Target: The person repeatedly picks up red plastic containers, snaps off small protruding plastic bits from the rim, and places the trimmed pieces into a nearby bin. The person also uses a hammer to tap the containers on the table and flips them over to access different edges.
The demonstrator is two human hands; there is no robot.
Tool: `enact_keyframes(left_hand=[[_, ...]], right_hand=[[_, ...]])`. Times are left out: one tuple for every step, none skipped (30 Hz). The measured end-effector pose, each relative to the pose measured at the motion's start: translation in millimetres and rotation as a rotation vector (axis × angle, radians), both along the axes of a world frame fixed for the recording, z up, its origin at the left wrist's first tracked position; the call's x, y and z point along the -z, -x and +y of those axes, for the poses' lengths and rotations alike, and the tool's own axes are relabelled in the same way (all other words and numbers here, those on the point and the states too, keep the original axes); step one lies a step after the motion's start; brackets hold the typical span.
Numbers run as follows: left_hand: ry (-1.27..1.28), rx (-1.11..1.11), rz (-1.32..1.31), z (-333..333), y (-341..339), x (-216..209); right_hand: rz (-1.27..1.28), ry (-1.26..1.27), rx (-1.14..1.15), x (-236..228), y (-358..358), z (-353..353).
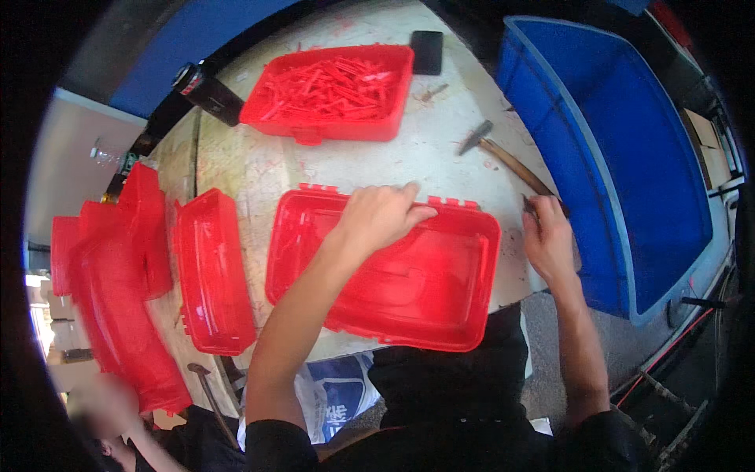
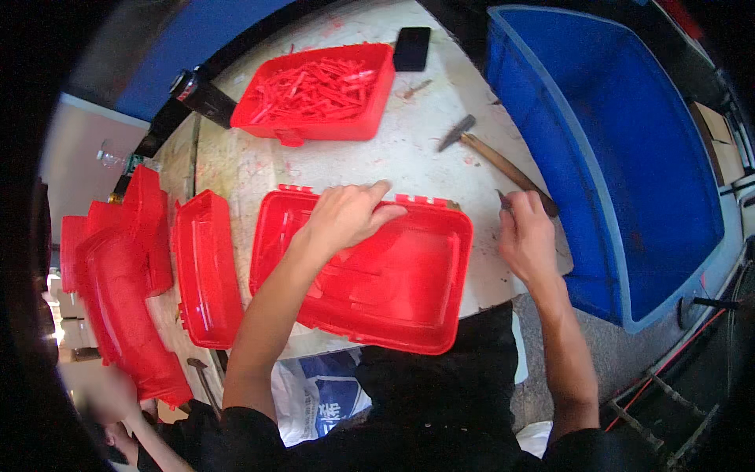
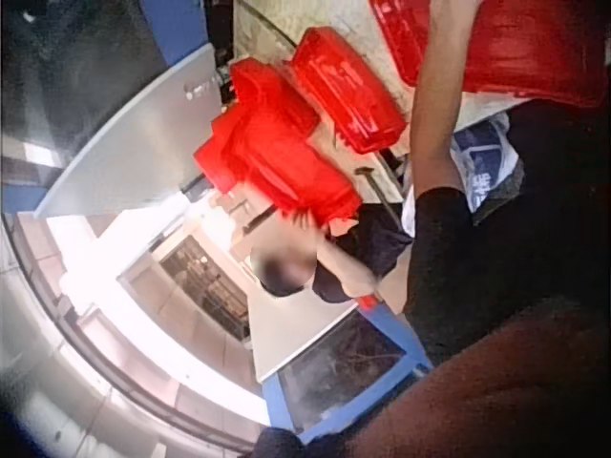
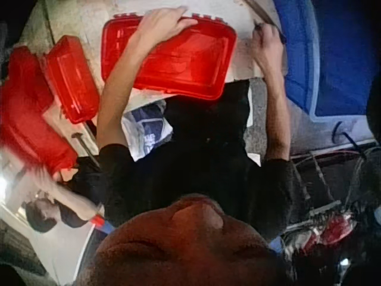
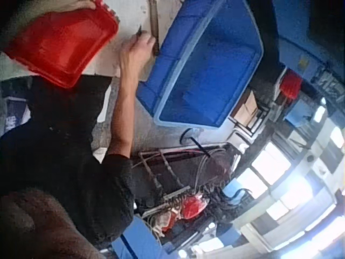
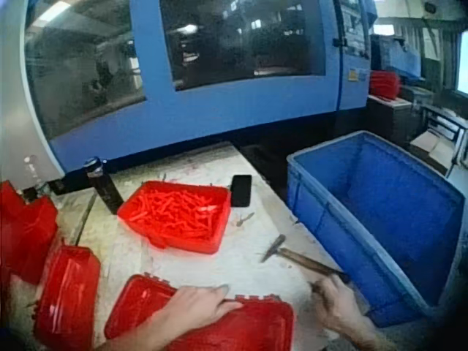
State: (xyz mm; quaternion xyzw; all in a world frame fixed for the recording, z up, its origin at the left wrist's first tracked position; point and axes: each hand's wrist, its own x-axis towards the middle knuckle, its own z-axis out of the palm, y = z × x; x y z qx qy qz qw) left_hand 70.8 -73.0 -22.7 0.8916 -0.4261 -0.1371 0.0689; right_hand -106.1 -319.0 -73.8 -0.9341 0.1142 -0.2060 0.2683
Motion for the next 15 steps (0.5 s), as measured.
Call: enact_keyframes(left_hand=[[0.078,0.044,-0.078,-1.5,1.7,1.9],[0.065,0.003,-0.091,-1.2,5.7,2.2],[0.014,-0.037,-0.074,1.8,11.1,1.1],[-0.040,-0.079,-0.062,4.1,17.1,-0.5],[-0.141,-0.128,-0.001,5.4,21.9,-2.1],[-0.004,-0.068,0.025,3.7,26.7,-2.2],[0.174,-0.004,0.009,0.9,30.8,-2.4],[0.355,0.059,-0.012,-3.7,33.0,-1.8],[0.347,0.043,0.060,-10.7,35.3,0.2],[0.341,0.058,0.052,-18.0,36.2,2.9],[0.337,0.073,0.041,-25.2,36.0,6.2],[0.365,0.097,0.003,-30.9,35.5,9.2],[0.325,0.058,0.019,-35.2,35.3,12.3],[0.315,0.031,0.012,-38.2,34.9,15.1],[0.266,-0.009,0.033,-39.9,34.3,17.9]], right_hand=[[0.031,-0.258,0.074,-8.3,13.3,1.3],[0.105,-0.448,0.088,-15.6,28.5,4.8],[0.180,-0.654,0.101,-22.0,44.6,11.6],[0.280,-0.852,0.144,-25.3,55.1,17.6],[0.302,-0.934,0.063,-25.3,60.0,23.5],[0.398,-1.002,0.049,-24.7,64.2,28.4],[0.366,-1.069,0.028,-22.6,64.1,33.1],[0.368,-1.017,0.028,-20.5,61.6,35.9],[0.385,-0.973,0.025,-19.4,57.5,36.0],[0.389,-0.938,0.018,-19.0,52.3,35.3],[0.402,-0.928,0.035,-18.8,46.4,34.2],[0.424,-0.888,0.015,-19.8,41.2,32.6],[0.448,-0.852,0.003,-20.7,36.2,31.9],[0.479,-0.825,-0.002,-21.8,31.8,31.4],[0.475,-0.829,-0.012,-22.6,27.6,31.1]])
